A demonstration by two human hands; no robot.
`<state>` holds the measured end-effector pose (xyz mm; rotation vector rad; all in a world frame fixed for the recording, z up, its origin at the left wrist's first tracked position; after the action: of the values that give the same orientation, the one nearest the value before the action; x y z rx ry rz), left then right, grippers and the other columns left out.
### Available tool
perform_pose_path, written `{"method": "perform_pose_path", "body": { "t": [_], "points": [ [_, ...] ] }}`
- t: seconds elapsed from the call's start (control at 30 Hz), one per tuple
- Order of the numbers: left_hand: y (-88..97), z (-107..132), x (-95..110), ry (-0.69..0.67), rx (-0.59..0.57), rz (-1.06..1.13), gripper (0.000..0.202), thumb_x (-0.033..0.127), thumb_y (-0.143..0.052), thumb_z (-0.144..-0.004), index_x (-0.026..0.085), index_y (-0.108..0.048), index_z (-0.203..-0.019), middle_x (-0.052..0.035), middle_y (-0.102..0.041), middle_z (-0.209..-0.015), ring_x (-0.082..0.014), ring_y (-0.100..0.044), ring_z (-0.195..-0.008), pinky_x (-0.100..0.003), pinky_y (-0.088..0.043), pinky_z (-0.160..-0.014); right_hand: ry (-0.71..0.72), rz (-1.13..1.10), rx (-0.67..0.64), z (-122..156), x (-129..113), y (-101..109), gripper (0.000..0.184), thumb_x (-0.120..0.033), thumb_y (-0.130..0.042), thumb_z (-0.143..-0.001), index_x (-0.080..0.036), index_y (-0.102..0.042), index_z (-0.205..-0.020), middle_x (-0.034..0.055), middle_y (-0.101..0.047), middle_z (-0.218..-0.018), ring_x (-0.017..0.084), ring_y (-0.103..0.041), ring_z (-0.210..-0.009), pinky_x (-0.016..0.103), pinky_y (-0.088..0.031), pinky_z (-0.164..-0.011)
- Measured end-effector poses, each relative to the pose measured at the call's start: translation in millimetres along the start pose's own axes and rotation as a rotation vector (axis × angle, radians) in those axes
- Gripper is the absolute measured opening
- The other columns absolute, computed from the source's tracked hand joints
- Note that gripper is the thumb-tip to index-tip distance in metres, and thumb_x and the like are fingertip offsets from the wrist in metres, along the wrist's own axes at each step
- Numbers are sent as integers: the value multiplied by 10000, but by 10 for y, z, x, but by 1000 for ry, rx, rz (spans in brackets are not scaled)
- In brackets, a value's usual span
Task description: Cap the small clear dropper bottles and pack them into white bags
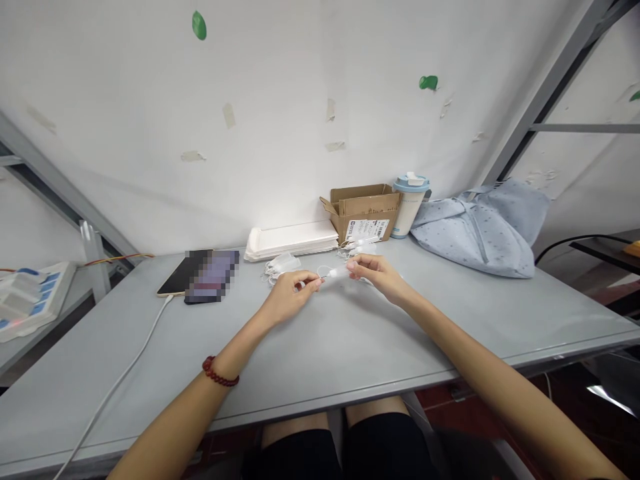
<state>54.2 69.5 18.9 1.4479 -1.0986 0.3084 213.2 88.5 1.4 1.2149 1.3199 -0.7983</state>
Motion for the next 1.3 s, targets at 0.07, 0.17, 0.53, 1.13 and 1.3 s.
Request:
{"method": "perform_pose_path", "body": {
  "t": [0.07,0.17,0.53,1.13,1.3],
  "points": [
    [0,2,2,3,-3,3,251,321,-465,-827,176,-613,-686,-16,-689,-810,-159,-581,-769,-251,-386,-657,-10,-10,1,4,-1,-3,271,-448,-617,-757,-178,-609,-771,2,-570,-705,144,-528,-737,283,-388,-738],
    [0,4,7,6,-7,4,254,325,-462,-826,173,-615,-691,-19,-687,-805,-161,-582,-765,-252,-387,-655,-20,-20,-1,12,-7,-7,284,-459,-621,-749,-176,-603,-761,-1,-561,-683,141,-513,-716,283,-378,-728],
    [8,7,20,4,3,13,262,333,-468,-825,174,-614,-677,-23,-695,-803,-170,-603,-783,-251,-404,-654,-14,-21,-13,22,-13,-10,273,-444,-613,-762,-171,-601,-757,-1,-553,-680,135,-491,-701,283,-365,-724],
    [5,9,-4,5,7,102,275,360,-489,-823,173,-599,-653,-33,-691,-796,-190,-625,-846,-247,-428,-675,-7,-16,-15,20,-11,-12,260,-432,-598,-779,-173,-602,-761,-6,-550,-677,137,-507,-708,285,-370,-739],
    [5,11,-4,-1,6,90,290,361,-483,-829,169,-598,-644,-29,-691,-792,-168,-603,-766,-237,-409,-628,4,44,-24,24,-26,-26,264,-430,-576,-799,-172,-592,-745,-5,-556,-682,130,-493,-692,273,-358,-699]
  ]
}}
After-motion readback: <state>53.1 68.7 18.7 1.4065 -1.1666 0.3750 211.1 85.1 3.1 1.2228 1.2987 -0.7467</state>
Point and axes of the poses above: each hand's wrist, its own z-axis away from the middle knuckle, its own y-axis out of the back of the hand, x = y × z, the point moved 9 cm from there along -z, towards the middle knuckle
